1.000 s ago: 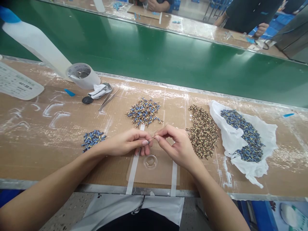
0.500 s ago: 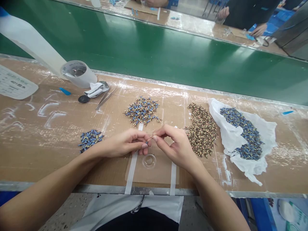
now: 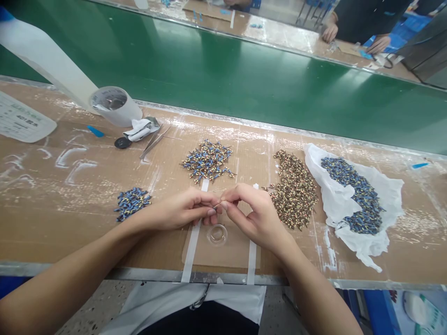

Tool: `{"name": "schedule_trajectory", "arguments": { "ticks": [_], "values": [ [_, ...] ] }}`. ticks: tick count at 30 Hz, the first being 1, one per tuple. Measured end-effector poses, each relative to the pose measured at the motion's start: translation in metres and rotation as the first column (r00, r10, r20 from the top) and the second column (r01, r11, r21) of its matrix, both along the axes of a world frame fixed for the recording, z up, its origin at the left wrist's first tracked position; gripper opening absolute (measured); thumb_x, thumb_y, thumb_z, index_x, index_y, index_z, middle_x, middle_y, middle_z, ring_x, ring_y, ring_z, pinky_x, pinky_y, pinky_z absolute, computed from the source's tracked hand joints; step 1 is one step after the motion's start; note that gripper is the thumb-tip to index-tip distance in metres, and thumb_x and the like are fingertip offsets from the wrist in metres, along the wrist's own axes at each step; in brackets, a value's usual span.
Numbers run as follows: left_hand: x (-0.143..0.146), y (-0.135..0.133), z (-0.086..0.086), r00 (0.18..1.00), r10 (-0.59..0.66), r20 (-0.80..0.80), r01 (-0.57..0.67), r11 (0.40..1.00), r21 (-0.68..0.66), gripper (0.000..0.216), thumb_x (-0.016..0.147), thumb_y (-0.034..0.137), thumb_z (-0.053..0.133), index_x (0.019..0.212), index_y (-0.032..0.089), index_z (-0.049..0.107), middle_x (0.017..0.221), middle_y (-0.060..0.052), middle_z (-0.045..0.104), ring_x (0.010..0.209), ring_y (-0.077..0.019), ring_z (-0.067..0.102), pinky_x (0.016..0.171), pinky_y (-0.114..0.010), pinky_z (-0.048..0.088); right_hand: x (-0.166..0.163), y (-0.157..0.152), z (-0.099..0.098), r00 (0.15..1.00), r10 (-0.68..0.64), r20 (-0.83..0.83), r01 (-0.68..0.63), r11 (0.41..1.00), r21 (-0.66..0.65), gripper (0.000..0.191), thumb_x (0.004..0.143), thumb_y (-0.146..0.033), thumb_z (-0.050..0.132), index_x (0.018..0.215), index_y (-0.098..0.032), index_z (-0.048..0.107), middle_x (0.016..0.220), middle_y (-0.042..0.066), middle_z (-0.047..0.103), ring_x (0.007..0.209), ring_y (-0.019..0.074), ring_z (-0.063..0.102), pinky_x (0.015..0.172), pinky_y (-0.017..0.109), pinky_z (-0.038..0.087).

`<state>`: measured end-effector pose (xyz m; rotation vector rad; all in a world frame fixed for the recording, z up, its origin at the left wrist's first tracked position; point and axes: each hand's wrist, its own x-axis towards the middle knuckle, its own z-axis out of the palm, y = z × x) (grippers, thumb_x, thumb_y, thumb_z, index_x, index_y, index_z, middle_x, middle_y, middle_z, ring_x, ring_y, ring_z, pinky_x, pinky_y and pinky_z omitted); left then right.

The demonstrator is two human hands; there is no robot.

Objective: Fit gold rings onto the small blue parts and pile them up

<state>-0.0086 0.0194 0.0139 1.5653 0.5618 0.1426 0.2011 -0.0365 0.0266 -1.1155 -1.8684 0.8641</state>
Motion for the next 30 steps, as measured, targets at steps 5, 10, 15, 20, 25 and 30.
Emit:
{"name": "schedule_trajectory", "arguments": {
  "ticks": [5, 10, 15, 20, 25, 30],
  "values": [
    [0.0, 0.0, 0.0, 1.0, 0.004, -0.005, -0.003, 1.0, 0.017, 0.017, 0.094, 0.017, 0.047, 0.096, 0.012, 0.063, 0.082, -0.005, 0.068, 0.067, -0.0105, 0.059, 0.057, -0.019, 0.045, 0.001, -0.001, 0.0, 0.999, -0.033, 0.011, 0.033, 0.999, 0.018, 0.008, 0.088, -0.013, 0.06, 0.087, -0.021, 0.06, 0.086, 0.004, 0.068, 0.082, 0.0173, 0.065, 0.073, 0.032, 0.051],
    [-0.002, 0.001, -0.003, 1.0, -0.009, -0.01, 0.009, 1.0, -0.018, 0.02, 0.096, 0.022, 0.046, 0.102, 0.013, 0.063, 0.09, -0.008, 0.07, 0.075, -0.0132, 0.06, 0.059, -0.021, 0.048, 0.012, -0.003, 0.007, 0.987, -0.081, -0.142, 0.082, 0.997, 0.002, 0.008, 0.088, -0.013, 0.061, 0.09, -0.021, 0.061, 0.088, 0.005, 0.067, 0.082, 0.018, 0.065, 0.071, 0.033, 0.049],
    [-0.003, 0.001, -0.003, 1.0, -0.003, 0.005, 0.003, 1.0, -0.011, 0.02, 0.095, 0.023, 0.047, 0.101, 0.014, 0.063, 0.088, -0.007, 0.068, 0.074, -0.0131, 0.06, 0.059, -0.021, 0.047, 0.017, -0.001, 0.016, 0.979, 0.18, -0.099, -0.194, 0.969, -0.155, 0.006, 0.089, -0.015, 0.061, 0.086, -0.019, 0.061, 0.083, 0.003, 0.066, 0.077, 0.0156, 0.063, 0.07, 0.031, 0.049],
    [-0.003, 0.003, -0.003, 1.0, -0.004, 0.029, 0.001, 0.996, 0.084, 0.021, 0.095, 0.023, 0.049, 0.098, 0.014, 0.067, 0.079, -0.004, 0.066, 0.067, -0.0109, 0.056, 0.06, -0.021, 0.044, 0.007, 0.001, 0.016, 0.918, 0.397, -0.013, -0.388, 0.889, -0.244, 0.007, 0.089, -0.016, 0.063, 0.082, -0.018, 0.062, 0.081, 0.001, 0.064, 0.077, 0.013, 0.06, 0.072, 0.027, 0.048],
    [-0.004, 0.003, -0.007, 1.0, 0.011, -0.005, -0.011, 0.996, 0.085, 0.023, 0.095, 0.027, 0.048, 0.102, 0.015, 0.067, 0.082, -0.003, 0.066, 0.063, -0.0098, 0.053, 0.058, -0.02, 0.044, 0.015, 0.003, 0.021, 0.926, 0.369, 0.08, -0.342, 0.91, -0.233, 0.012, 0.087, -0.021, 0.065, 0.099, -0.02, 0.066, 0.096, 0.004, 0.066, 0.087, 0.0148, 0.061, 0.078, 0.029, 0.048],
    [-0.005, 0.003, -0.01, 0.996, 0.069, -0.06, -0.067, 0.997, 0.033, 0.025, 0.095, 0.032, 0.049, 0.105, 0.016, 0.065, 0.089, -0.005, 0.067, 0.065, -0.0099, 0.054, 0.054, -0.018, 0.043, 0.066, 0.015, 0.018, 0.898, -0.31, 0.311, 0.346, 0.936, -0.066, 0.015, 0.093, -0.028, 0.053, 0.095, -0.019, 0.065, 0.084, 0.004, 0.066, 0.071, 0.0156, 0.058, 0.063, 0.03, 0.044]
  ]
}}
